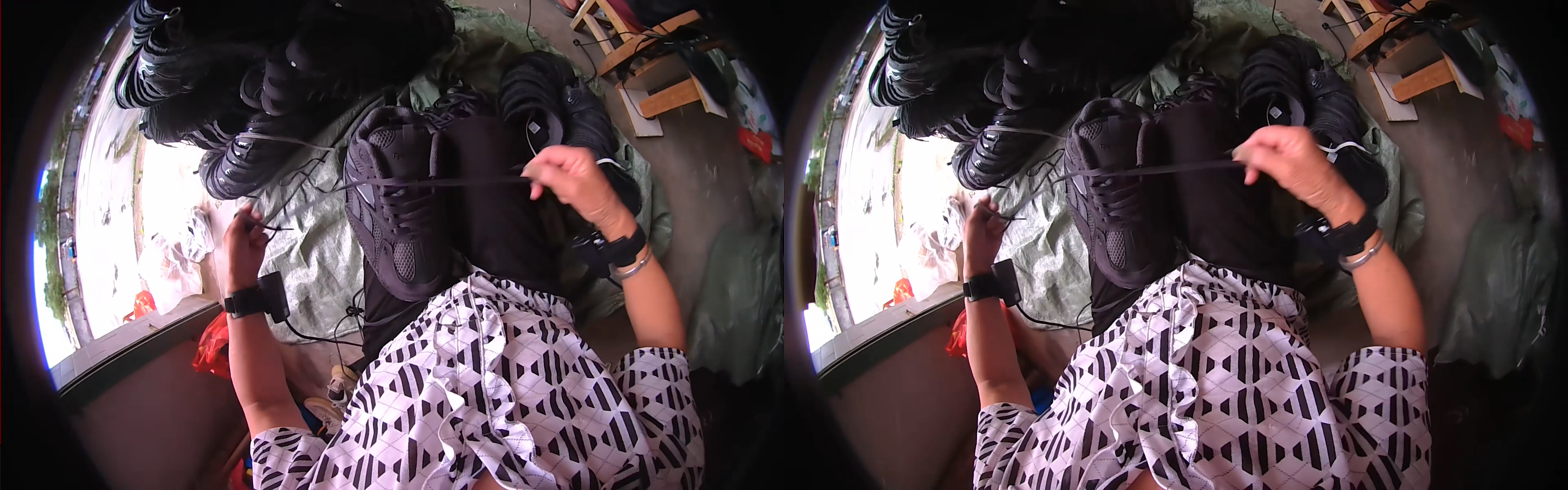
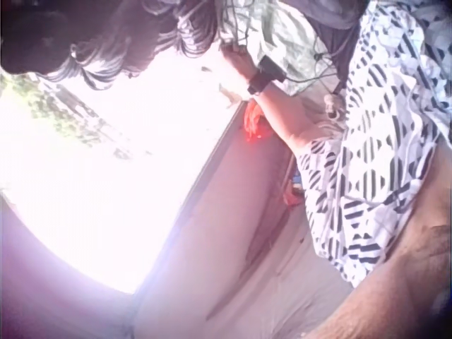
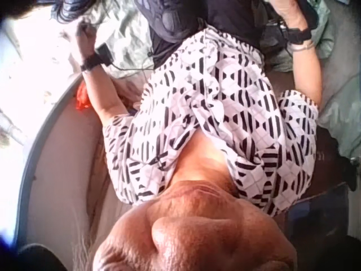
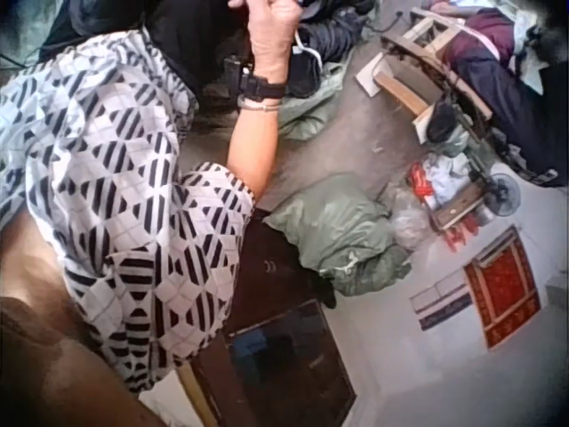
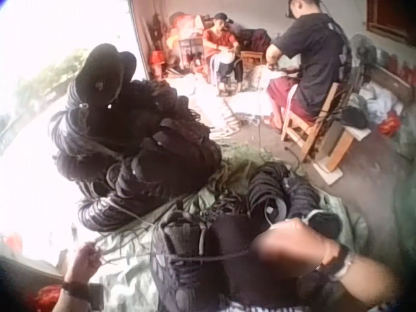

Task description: The person is sitting on the floor and lacing a black sneaker. They thread the laces through the eyelets, pull them tight, and tie a knot. The person then picks up another shoe from a pile and begins the lacing process again.

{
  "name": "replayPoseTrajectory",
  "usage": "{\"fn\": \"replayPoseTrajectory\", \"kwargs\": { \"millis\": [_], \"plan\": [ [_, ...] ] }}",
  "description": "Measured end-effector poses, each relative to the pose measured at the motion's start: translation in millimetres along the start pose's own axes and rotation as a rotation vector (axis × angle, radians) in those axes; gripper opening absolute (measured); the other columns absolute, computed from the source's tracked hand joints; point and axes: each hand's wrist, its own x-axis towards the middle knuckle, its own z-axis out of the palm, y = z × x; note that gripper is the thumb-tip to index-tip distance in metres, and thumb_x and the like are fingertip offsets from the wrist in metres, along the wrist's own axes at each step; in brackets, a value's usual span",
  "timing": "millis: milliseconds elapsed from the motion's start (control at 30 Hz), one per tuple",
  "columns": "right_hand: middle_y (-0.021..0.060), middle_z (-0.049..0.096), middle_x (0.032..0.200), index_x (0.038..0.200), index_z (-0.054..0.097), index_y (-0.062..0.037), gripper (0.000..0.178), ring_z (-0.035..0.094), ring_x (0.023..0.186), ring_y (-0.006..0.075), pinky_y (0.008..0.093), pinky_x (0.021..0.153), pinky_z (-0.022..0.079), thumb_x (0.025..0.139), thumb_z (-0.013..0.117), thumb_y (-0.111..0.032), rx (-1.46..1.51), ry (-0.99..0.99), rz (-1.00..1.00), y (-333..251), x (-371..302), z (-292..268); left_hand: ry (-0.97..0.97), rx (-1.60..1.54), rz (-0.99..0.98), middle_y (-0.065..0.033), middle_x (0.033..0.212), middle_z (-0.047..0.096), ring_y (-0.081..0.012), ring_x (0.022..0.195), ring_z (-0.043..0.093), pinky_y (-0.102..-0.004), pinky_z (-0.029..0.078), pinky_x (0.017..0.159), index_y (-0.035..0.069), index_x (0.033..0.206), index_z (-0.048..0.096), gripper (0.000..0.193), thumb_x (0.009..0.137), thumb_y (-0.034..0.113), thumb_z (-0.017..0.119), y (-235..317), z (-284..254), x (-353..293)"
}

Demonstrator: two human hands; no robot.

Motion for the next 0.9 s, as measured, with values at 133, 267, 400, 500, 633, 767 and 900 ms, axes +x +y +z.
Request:
{"fn": "replayPoseTrajectory", "kwargs": {
  "millis": [133, 267, 400, 500, 633, 767, 900],
  "plan": [
    [0.0105, 0.069, 0.080, 0.113, 0.064, -0.0046, 0.025, 0.066, 0.071, 0.0184, 0.0309, 0.067, 0.050, 0.091, 0.055, -0.012, -0.577, 0.333, 0.107, 87.6, -15.1, -90.9, -0.041, -0.251, -0.262, 0.0045, 0.053, 0.029, -0.0073, 0.041, 0.024, -0.0221, 0.026, 0.039, 0.012, 0.068, 0.040, 0.034, 0.100, 0.022, 0.041, 19.6, -186.0, 76.4],
    [0.0111, 0.070, 0.084, 0.124, 0.055, -0.0039, 0.034, 0.066, 0.074, 0.0207, 0.0337, 0.071, 0.051, 0.091, 0.050, -0.005, -0.808, 0.512, 0.130, 98.1, -16.4, -105.6, 0.404, -0.378, -0.174, 0.0041, 0.052, 0.026, -0.0079, 0.038, 0.017, -0.0229, 0.014, 0.032, 0.013, 0.072, 0.040, 0.046, 0.100, 0.047, 0.027, 52.8, -211.9, 78.4],
    [0.0115, 0.069, 0.081, 0.109, 0.060, -0.0049, 0.022, 0.065, 0.070, 0.0226, 0.0333, 0.064, 0.051, 0.088, 0.053, -0.005, -0.175, 0.347, -0.110, 17.6, 23.7, -14.2, 0.176, 0.113, 0.121, 0.0037, 0.059, 0.045, -0.0083, 0.042, 0.033, -0.0236, 0.024, 0.036, 0.015, 0.094, 0.053, 0.017, 0.095, 0.031, 0.048, 21.1, -47.1, 32.2],
    [0.0066, 0.064, 0.074, 0.096, 0.061, -0.0030, 0.009, 0.060, 0.063, 0.0146, 0.0280, 0.059, 0.049, 0.088, 0.056, -0.005, -0.200, 0.116, -0.360, -25.7, 42.7, 45.5, -0.117, 0.345, 0.397, 0.0071, 0.058, 0.042, -0.0024, 0.043, 0.032, -0.0214, 0.023, 0.038, 0.012, 0.091, 0.063, 0.018, 0.097, 0.027, 0.055, -6.1, 68.6, -36.2],
    [0.0120, 0.063, 0.076, 0.087, 0.058, -0.0037, 0.007, 0.065, 0.071, 0.0285, 0.0341, 0.065, 0.052, 0.085, 0.063, -0.007, -0.528, 0.111, -0.538, -16.9, 46.7, 70.9, -0.368, 0.366, 0.642, 0.0004, 0.085, 0.064, -0.0020, 0.067, 0.051, -0.0160, 0.040, 0.060, 0.003, 0.112, 0.064, 0.020, 0.099, 0.014, 0.055, -40.2, 138.8, -96.7],
    [0.0096, 0.067, 0.077, 0.087, 0.063, -0.0056, 0.006, 0.067, 0.073, 0.0282, 0.0360, 0.065, 0.053, 0.084, 0.065, -0.011, -0.705, 0.142, -0.555, -8.4, 42.3, 73.3, -0.378, 0.317, 0.543, -0.0062, 0.092, 0.070, -0.0070, 0.071, 0.060, -0.0187, 0.047, 0.065, -0.001, 0.106, 0.066, 0.019, 0.096, 0.015, 0.060, -43.3, 138.3, -108.9],
    [0.0084, 0.068, 0.075, 0.084, 0.069, -0.0093, 0.008, 0.068, 0.072, 0.0275, 0.0361, 0.066, 0.053, 0.083, 0.065, -0.017, -0.580, 0.128, -0.476, -13.2, 42.6, 67.9, -0.446, 0.392, 0.361, -0.0038, 0.078, 0.067, -0.0058, 0.059, 0.055, -0.0202, 0.045, 0.056, 0.001, 0.098, 0.066, 0.020, 0.095, 0.020, 0.063, -31.2, 131.5, -112.2]
  ]
}}
